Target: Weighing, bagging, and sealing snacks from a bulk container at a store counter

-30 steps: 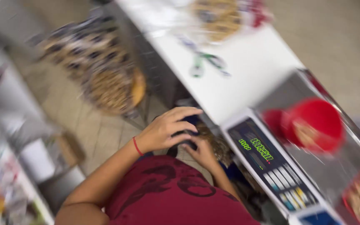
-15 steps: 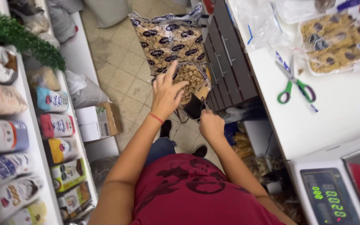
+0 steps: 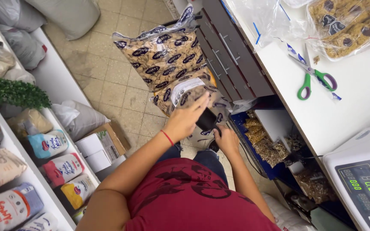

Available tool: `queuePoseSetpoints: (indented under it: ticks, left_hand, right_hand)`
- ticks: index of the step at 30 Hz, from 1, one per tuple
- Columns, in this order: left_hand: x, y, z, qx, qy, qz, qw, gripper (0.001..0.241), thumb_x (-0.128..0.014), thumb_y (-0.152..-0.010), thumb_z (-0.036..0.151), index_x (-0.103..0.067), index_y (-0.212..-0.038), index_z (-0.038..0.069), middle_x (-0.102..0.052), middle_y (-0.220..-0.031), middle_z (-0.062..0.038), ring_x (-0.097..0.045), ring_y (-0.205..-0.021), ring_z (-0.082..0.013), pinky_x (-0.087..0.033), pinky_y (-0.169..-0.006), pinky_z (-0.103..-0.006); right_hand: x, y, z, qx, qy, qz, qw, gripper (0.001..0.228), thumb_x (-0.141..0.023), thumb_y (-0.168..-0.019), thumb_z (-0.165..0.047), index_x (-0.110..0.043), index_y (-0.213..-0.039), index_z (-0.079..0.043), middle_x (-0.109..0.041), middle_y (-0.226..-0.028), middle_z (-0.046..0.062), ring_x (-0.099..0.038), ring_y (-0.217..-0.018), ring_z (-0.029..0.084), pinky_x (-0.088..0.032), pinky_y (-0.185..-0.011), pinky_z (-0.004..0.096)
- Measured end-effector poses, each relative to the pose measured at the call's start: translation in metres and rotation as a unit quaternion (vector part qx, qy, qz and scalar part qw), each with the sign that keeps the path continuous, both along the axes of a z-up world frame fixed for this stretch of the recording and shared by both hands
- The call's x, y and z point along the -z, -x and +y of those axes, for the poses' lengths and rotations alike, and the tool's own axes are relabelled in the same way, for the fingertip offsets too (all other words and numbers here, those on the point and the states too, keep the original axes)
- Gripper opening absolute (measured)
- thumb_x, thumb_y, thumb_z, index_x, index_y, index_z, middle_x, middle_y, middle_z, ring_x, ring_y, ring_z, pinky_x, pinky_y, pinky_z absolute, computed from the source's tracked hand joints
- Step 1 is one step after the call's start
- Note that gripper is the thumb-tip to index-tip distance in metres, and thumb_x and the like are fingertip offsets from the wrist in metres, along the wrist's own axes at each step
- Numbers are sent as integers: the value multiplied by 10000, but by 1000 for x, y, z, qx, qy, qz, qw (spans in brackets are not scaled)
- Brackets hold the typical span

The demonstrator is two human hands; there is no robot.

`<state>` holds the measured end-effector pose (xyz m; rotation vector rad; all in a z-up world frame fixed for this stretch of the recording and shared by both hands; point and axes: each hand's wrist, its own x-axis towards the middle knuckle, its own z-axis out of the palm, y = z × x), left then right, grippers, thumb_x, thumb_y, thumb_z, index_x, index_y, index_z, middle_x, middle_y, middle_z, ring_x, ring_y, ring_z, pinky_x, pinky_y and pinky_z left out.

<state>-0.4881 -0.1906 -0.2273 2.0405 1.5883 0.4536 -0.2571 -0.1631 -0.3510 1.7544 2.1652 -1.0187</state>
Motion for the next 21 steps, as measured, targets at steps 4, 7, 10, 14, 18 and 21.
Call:
queuePoseSetpoints:
  ticks: [4,7,10,14,18,21]
  left_hand:
    - [11,-12,-2,22,-3,-26,999,756,-479,-729,-133,-363,-1458,31,-278,-1585,-85,-695,-717,-385,-624,-568,-293]
    - [20,-28,-8,60,-18,-114,992,810,-543,-680,-58,-332,-1460,0,-225,-1601,-129,-660,-872,-485,-620,-705,-492]
    - [9,-42,-10,90,-2,-131,987,793,-546,-693,-77,-336,-1455,-16,-208,-1609,-147,-661,-856,-497,-606,-749,-518]
    - [15,-54,-3,78,-17,-217,973,884,-515,-670,-63,-250,-1509,24,-187,-1627,-92,-650,-976,-462,-604,-771,-480]
    - [-1,-52,7,49,-33,-271,961,943,-490,-656,-101,-194,-1542,24,-165,-1632,-136,-663,-912,-445,-614,-681,-423]
    - [-10,-42,10,20,-40,-269,962,899,-461,-675,-141,-224,-1529,8,-161,-1633,-147,-681,-682,-356,-573,-557,-300]
  right_hand:
    - [81,-6,-6,24,48,6,999,398,-525,-944,-407,-637,-1266,-200,-694,-1149,147,-638,-1085,414,-514,-912,552]
    - [142,-12,-8,27,23,157,987,312,-519,-911,-198,-674,-1066,24,-683,-991,278,-597,-1038,497,-466,-849,585]
    - [138,8,-8,24,25,207,978,284,-554,-897,-205,-679,-1029,13,-690,-963,247,-596,-1003,439,-467,-835,545]
    - [120,26,1,30,17,272,962,250,-601,-879,-214,-685,-980,-1,-698,-925,204,-593,-957,361,-469,-815,491]
    - [87,46,6,46,10,336,941,222,-647,-861,-223,-691,-930,-16,-706,-888,162,-590,-911,283,-470,-796,437]
    - [59,57,11,62,-2,382,922,209,-682,-847,-230,-695,-893,-27,-712,-859,130,-588,-876,224,-471,-781,396]
